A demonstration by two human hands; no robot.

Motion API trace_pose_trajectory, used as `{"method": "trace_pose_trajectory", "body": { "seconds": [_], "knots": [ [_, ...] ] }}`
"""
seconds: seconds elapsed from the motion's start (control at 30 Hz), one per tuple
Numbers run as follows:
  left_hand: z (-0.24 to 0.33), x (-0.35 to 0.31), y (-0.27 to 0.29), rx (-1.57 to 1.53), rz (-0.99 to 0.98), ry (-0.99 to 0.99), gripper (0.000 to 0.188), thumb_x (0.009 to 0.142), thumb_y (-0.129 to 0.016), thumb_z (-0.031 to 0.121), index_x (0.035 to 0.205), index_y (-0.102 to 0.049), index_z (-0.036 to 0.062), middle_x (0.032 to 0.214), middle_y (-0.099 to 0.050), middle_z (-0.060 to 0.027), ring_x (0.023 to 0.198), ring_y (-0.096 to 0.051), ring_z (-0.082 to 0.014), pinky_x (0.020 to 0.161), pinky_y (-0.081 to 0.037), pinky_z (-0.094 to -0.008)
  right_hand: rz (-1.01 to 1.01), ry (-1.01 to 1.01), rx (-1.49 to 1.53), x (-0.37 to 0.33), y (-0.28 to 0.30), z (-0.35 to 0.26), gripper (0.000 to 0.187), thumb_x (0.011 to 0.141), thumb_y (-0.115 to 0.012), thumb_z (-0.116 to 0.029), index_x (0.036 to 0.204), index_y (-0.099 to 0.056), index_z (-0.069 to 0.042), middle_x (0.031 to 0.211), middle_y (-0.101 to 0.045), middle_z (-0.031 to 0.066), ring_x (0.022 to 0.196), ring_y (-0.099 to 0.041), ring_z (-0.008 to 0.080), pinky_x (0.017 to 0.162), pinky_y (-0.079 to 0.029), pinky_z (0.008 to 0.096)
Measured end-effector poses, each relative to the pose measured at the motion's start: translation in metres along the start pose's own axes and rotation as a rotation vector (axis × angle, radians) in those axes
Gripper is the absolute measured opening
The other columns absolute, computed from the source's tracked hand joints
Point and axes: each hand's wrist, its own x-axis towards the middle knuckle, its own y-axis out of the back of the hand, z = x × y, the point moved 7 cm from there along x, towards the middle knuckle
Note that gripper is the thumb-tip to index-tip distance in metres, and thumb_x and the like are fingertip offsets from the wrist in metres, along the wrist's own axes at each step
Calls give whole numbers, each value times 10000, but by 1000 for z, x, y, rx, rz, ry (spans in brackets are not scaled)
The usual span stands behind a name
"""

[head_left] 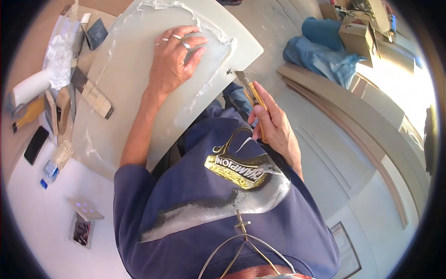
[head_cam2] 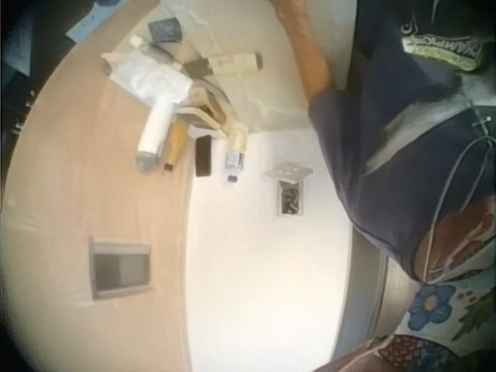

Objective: The person scrapes excess dried adhesive from the edge of a white furniture panel using a utility knife. The person works along the perimeter of the board, clearing the residue from the edge and the surface.

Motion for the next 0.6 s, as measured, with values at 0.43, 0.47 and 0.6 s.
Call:
{"method": "trace_pose_trajectory", "body": {
  "seconds": [0.43, 0.47, 0.6],
  "knots": [
    [-6, 10, 22, -177, 124, 67, 224, 891, -746, 121, 1110, -752, 166, 1220, -696, -11, 1112, -646, -255, 1014, -456, -430, 17, -179, -30, -15, 9, -13, 530, 1107, -416, -189, 1629, -329, -162, 788, -639, 65, 541, -642, 133, 589, -532, 314],
    [-16, 9, 35, -98, 189, 100, 186, 917, -725, 104, 1096, -754, 143, 1225, -701, -27, 1127, -644, -253, 1006, -474, -410, 18, -188, -35, -15, 9, -14, 530, 1107, -416, -189, 1629, -329, -162, 788, -639, 65, 541, -642, 133, 589, -532, 314],
    [-57, 5, 76, 195, 365, 170, 156, 941, -713, 104, 1090, -758, 108, 1202, -723, -57, 1144, -648, -252, 1015, -492, -401, -9, -197, -117, -17, 10, -24, 527, 1109, -397, -182, 1629, -321, -143, 756, -617, 68, 534, -636, 138, 612, -539, 318]
  ]
}}
